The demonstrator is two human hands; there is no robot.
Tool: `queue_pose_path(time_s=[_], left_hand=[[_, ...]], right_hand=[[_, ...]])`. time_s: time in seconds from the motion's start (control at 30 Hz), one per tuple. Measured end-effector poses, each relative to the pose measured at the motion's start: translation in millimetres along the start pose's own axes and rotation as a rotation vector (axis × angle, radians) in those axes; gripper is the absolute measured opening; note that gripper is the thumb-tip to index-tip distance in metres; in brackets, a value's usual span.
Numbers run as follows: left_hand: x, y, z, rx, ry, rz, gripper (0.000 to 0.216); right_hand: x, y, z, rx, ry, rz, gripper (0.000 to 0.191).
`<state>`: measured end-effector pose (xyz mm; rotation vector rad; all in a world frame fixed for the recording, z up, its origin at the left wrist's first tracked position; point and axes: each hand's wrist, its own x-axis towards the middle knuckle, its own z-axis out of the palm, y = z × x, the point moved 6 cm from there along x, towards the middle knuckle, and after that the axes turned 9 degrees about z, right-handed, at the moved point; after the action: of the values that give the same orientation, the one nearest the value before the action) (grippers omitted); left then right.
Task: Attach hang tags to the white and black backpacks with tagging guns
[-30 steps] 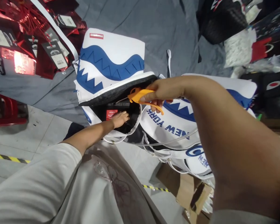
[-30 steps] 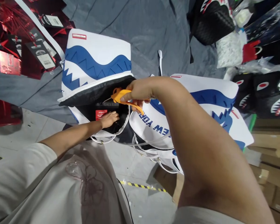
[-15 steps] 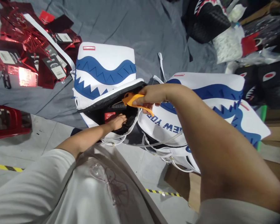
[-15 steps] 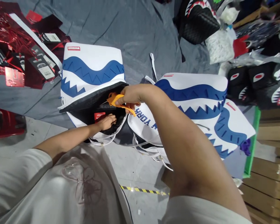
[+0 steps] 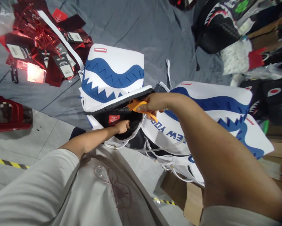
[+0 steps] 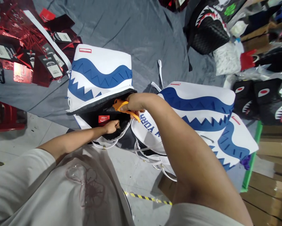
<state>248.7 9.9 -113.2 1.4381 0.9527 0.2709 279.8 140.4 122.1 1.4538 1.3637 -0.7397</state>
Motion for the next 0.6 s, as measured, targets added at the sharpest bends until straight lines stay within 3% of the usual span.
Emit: queue_pose_path(time_s=[0.37, 0.5, 0.6], left_hand=[[9, -2, 1, -0.030, -0.158, -0.052, 0.030], [11, 0, -2, -0.049, -0.220, -0.070, 0.030], [7, 1, -7, -0.066, -0.186, -0.096, 0.032]], right_hand=[[5, -7, 2, 0.114, -0.037, -0.058, 0.051], [11, -4, 1, 0.107, 0.024, -0.064, 0.050], [13, -1, 6, 0.088, 0.102, -0.070, 0.043]])
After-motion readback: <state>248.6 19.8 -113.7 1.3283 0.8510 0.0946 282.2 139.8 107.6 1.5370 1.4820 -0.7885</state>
